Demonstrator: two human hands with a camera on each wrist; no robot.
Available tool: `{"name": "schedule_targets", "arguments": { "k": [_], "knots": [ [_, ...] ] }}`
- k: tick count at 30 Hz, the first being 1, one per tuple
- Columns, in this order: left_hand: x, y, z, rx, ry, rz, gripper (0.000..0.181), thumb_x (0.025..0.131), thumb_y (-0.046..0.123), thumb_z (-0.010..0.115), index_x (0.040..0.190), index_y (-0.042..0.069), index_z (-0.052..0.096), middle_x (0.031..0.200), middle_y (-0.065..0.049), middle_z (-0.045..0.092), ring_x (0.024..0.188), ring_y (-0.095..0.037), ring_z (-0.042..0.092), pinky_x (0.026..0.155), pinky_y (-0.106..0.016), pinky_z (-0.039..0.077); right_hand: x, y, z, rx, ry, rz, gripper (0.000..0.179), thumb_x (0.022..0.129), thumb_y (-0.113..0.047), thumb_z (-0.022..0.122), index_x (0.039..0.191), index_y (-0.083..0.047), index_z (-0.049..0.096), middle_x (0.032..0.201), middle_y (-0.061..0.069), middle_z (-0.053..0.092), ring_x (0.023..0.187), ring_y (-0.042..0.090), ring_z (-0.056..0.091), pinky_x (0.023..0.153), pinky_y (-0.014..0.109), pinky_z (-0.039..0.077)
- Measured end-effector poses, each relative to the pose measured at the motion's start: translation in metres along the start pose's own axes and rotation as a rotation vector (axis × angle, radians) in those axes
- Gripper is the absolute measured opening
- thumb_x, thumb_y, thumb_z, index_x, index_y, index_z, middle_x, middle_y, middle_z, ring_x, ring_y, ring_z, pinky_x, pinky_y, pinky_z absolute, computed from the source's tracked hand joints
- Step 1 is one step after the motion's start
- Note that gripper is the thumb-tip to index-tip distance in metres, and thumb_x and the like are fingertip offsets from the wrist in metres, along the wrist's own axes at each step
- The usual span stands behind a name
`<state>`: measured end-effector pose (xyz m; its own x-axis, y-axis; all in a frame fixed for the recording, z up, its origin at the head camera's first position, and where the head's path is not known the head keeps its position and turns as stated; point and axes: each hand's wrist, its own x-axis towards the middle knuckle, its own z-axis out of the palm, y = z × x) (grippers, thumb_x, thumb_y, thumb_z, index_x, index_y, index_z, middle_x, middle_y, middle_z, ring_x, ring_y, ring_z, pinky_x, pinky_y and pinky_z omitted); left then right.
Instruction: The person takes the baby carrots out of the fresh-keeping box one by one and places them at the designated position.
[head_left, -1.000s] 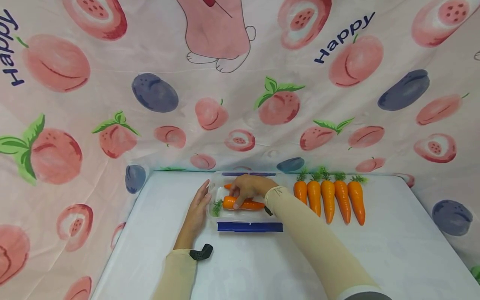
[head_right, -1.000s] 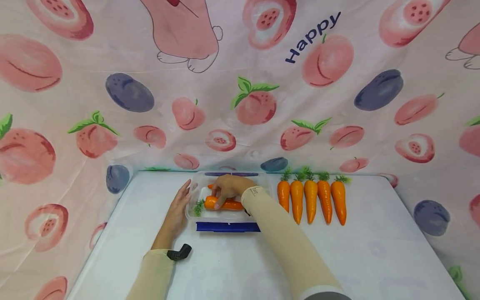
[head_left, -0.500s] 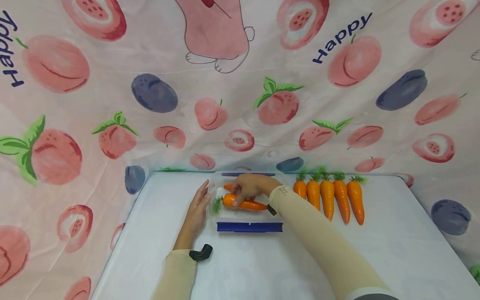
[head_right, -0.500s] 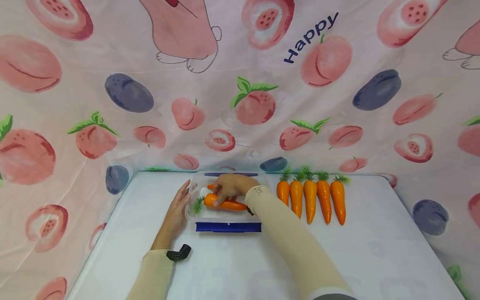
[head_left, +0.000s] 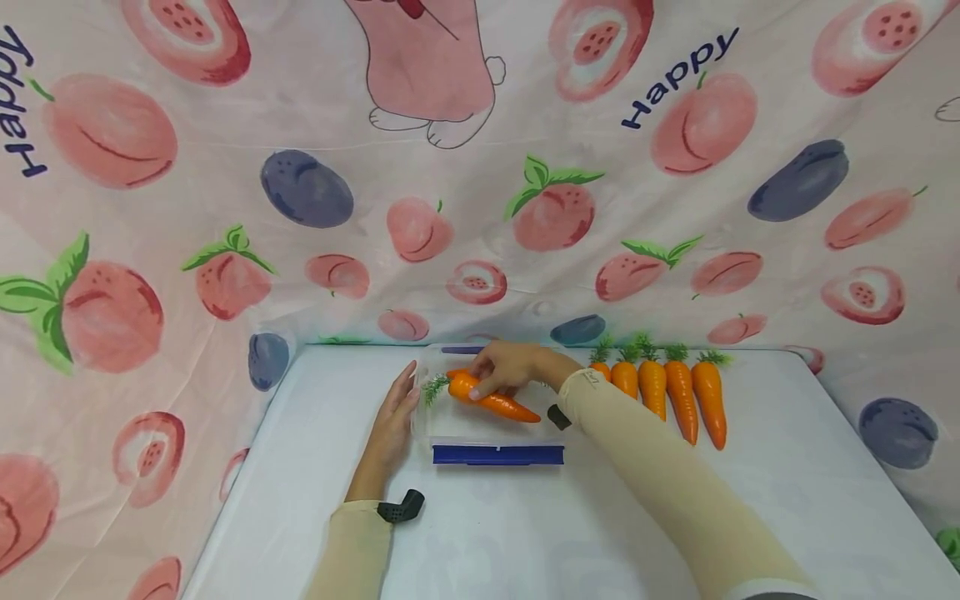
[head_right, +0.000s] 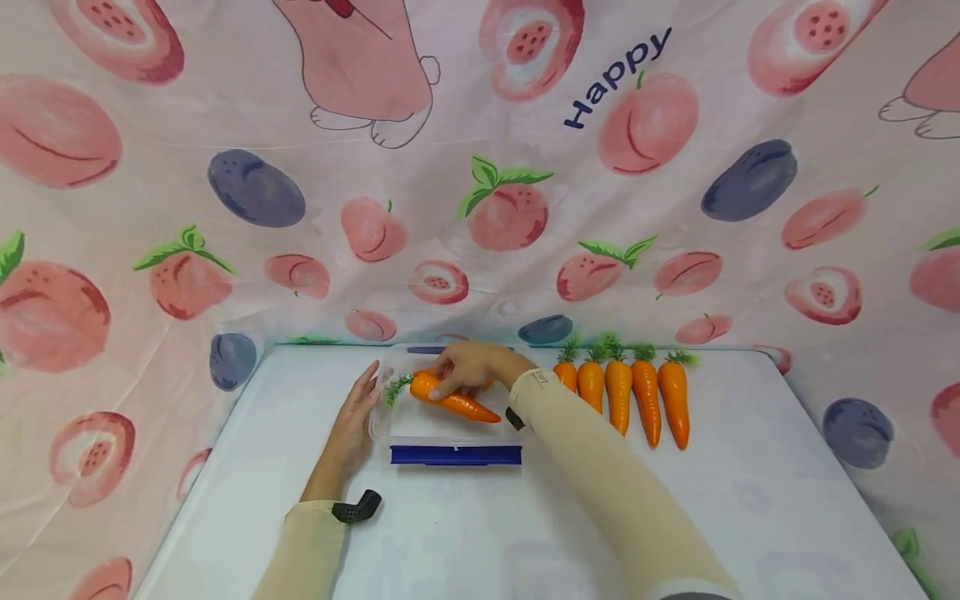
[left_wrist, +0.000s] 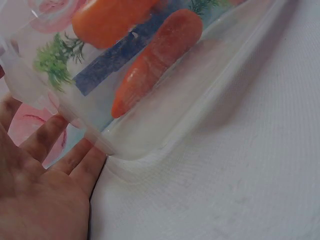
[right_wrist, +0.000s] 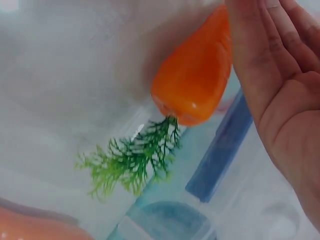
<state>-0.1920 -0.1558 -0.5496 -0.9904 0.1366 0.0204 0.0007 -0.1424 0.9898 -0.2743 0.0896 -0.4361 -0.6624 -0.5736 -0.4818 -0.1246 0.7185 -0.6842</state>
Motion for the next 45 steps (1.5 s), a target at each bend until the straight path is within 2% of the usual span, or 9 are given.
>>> {"name": "schedule_targets", "arguments": {
  "k": [5, 10, 12, 17, 19, 25, 28, 35, 45],
  "knots": [
    [0.000, -0.001, 0.000, -0.019, -0.005, 0.013, 0.056, 0.109, 0.025, 0.045, 0.162, 0.019, 0.028, 0.169, -0.012, 0.024, 0.157, -0.031, 0.018, 0.130, -0.054, 0.008, -0.013, 0.004, -0.012, 0.090, 0.026, -0.020, 0.056, 0.089, -0.036, 0.080, 0.134, -0.008, 0.064, 0.112, 0.007, 0.071, 0.090, 0.020, 0.069, 0.081, 0.038, 0.063],
    [0.001, -0.001, 0.001, -0.058, -0.021, 0.016, 0.056, 0.109, 0.023, 0.045, 0.163, 0.018, 0.027, 0.167, -0.015, 0.026, 0.155, -0.033, 0.023, 0.129, -0.052, 0.015, -0.026, 0.009, -0.023, 0.167, 0.066, -0.010, 0.059, 0.090, -0.036, 0.079, 0.137, -0.006, 0.060, 0.115, 0.007, 0.071, 0.095, 0.021, 0.069, 0.082, 0.036, 0.063],
    [0.001, 0.000, 0.002, -0.077, -0.029, 0.025, 0.057, 0.109, 0.021, 0.045, 0.163, 0.017, 0.027, 0.167, -0.016, 0.026, 0.154, -0.033, 0.023, 0.128, -0.047, 0.019, -0.031, 0.010, -0.026, 0.212, 0.088, -0.020, 0.057, 0.091, -0.034, 0.078, 0.137, -0.005, 0.060, 0.116, 0.008, 0.072, 0.096, 0.021, 0.070, 0.083, 0.037, 0.063],
    [0.000, 0.001, 0.003, -0.089, -0.032, 0.039, 0.057, 0.109, 0.020, 0.045, 0.163, 0.015, 0.026, 0.167, -0.018, 0.025, 0.153, -0.033, 0.023, 0.117, -0.022, 0.029, -0.046, 0.012, -0.034, 0.286, 0.147, -0.040, 0.059, 0.093, -0.035, 0.076, 0.140, -0.005, 0.057, 0.121, 0.010, 0.070, 0.105, 0.023, 0.069, 0.088, 0.042, 0.062],
    [0.000, 0.001, 0.003, -0.083, -0.029, 0.039, 0.057, 0.109, 0.020, 0.045, 0.163, 0.014, 0.026, 0.167, -0.019, 0.025, 0.153, -0.033, 0.023, 0.115, -0.019, 0.030, -0.051, 0.014, -0.036, 0.313, 0.173, -0.039, 0.062, 0.093, -0.038, 0.075, 0.142, -0.005, 0.055, 0.124, 0.010, 0.069, 0.109, 0.024, 0.068, 0.090, 0.043, 0.062],
    [0.000, 0.002, 0.003, -0.068, -0.020, 0.029, 0.056, 0.109, 0.020, 0.044, 0.162, 0.014, 0.027, 0.167, -0.019, 0.025, 0.153, -0.034, 0.024, 0.126, -0.042, 0.020, -0.065, 0.021, -0.042, 0.378, 0.244, -0.032, 0.069, 0.093, -0.042, 0.074, 0.147, -0.007, 0.050, 0.127, 0.010, 0.068, 0.116, 0.027, 0.066, 0.092, 0.045, 0.061],
    [0.000, 0.003, 0.003, -0.063, -0.021, 0.021, 0.056, 0.109, 0.020, 0.043, 0.163, 0.015, 0.026, 0.168, -0.017, 0.024, 0.154, -0.033, 0.022, 0.128, -0.049, 0.015, -0.074, 0.026, -0.042, 0.394, 0.278, -0.028, 0.070, 0.092, -0.043, 0.074, 0.148, -0.008, 0.050, 0.129, 0.010, 0.068, 0.117, 0.028, 0.066, 0.092, 0.045, 0.061],
    [0.000, 0.002, 0.003, -0.075, -0.016, 0.021, 0.056, 0.109, 0.019, 0.043, 0.163, 0.014, 0.026, 0.169, -0.016, 0.022, 0.157, -0.032, 0.016, 0.129, -0.051, 0.010, -0.100, 0.038, -0.047, 0.407, 0.342, -0.023, 0.074, 0.093, -0.046, 0.072, 0.151, -0.007, 0.045, 0.132, 0.012, 0.066, 0.115, 0.027, 0.067, 0.095, 0.044, 0.060],
    [-0.001, 0.002, 0.004, -0.074, -0.007, 0.010, 0.056, 0.109, 0.019, 0.044, 0.162, 0.015, 0.026, 0.168, -0.016, 0.024, 0.155, -0.033, 0.020, 0.128, -0.050, 0.013, -0.140, 0.056, -0.060, 0.409, 0.406, -0.024, 0.073, 0.094, -0.049, 0.070, 0.149, -0.007, 0.046, 0.135, 0.015, 0.063, 0.115, 0.026, 0.066, 0.097, 0.045, 0.059]
  ]
}}
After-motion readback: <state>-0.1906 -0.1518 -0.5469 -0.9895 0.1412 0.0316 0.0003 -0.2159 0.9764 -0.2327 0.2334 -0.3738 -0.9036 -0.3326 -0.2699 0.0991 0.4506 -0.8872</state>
